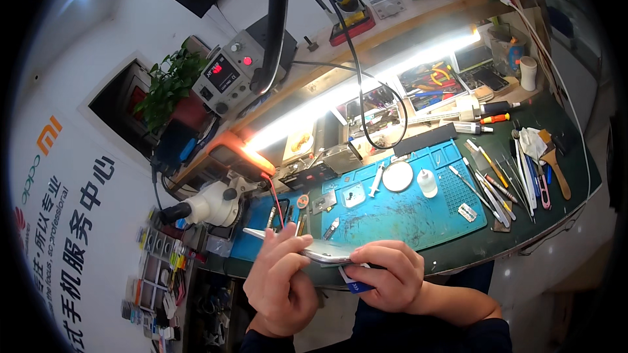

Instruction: The person cleans a white tablet by wiping the screen and edges with a blue card-like tool and a small white bottle. They rotate the device to access different sides and continue wiping the surface.

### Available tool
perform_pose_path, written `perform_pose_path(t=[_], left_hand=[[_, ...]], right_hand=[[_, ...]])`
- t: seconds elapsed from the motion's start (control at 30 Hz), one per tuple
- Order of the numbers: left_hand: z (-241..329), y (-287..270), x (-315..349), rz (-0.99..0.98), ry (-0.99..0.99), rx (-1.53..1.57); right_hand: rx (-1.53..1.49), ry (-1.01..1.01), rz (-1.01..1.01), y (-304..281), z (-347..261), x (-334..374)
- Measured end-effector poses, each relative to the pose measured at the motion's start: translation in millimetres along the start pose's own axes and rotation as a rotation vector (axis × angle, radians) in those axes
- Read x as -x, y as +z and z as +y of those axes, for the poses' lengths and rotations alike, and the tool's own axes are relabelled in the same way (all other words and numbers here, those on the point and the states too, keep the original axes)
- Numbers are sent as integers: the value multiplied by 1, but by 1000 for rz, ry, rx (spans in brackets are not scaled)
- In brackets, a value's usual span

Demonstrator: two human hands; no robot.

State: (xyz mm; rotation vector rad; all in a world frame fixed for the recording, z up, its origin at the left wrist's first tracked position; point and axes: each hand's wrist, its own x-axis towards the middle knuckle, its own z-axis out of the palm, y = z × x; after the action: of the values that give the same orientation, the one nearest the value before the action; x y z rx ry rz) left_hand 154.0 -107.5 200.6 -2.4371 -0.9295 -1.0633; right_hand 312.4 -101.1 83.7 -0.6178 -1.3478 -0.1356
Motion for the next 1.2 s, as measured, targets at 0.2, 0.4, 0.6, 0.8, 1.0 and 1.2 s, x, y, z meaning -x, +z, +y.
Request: perform_pose_path(t=[0.2, 0.4, 0.6, 0.8, 1.0, 1.2], left_hand=[[3, -1, 5, -9, -35, 38], [4, -1, 4, -2, -41, 36], [3, 0, 2, 8, -30, 42], [0, -3, 0, -12, -22, 69], [-7, -5, -1, 10, -31, 110], [-18, 0, -3, 26, -56, 200]], right_hand=[[-1, 0, -13, 0, -3, 1], [-18, 17, 24, -9, -13, -8], [-114, 120, -45, -15, -24, -30], [-76, 122, -112, -16, -28, -36], [3, 146, -113, -14, -37, -43], [92, 140, -147, -11, -41, -45]])
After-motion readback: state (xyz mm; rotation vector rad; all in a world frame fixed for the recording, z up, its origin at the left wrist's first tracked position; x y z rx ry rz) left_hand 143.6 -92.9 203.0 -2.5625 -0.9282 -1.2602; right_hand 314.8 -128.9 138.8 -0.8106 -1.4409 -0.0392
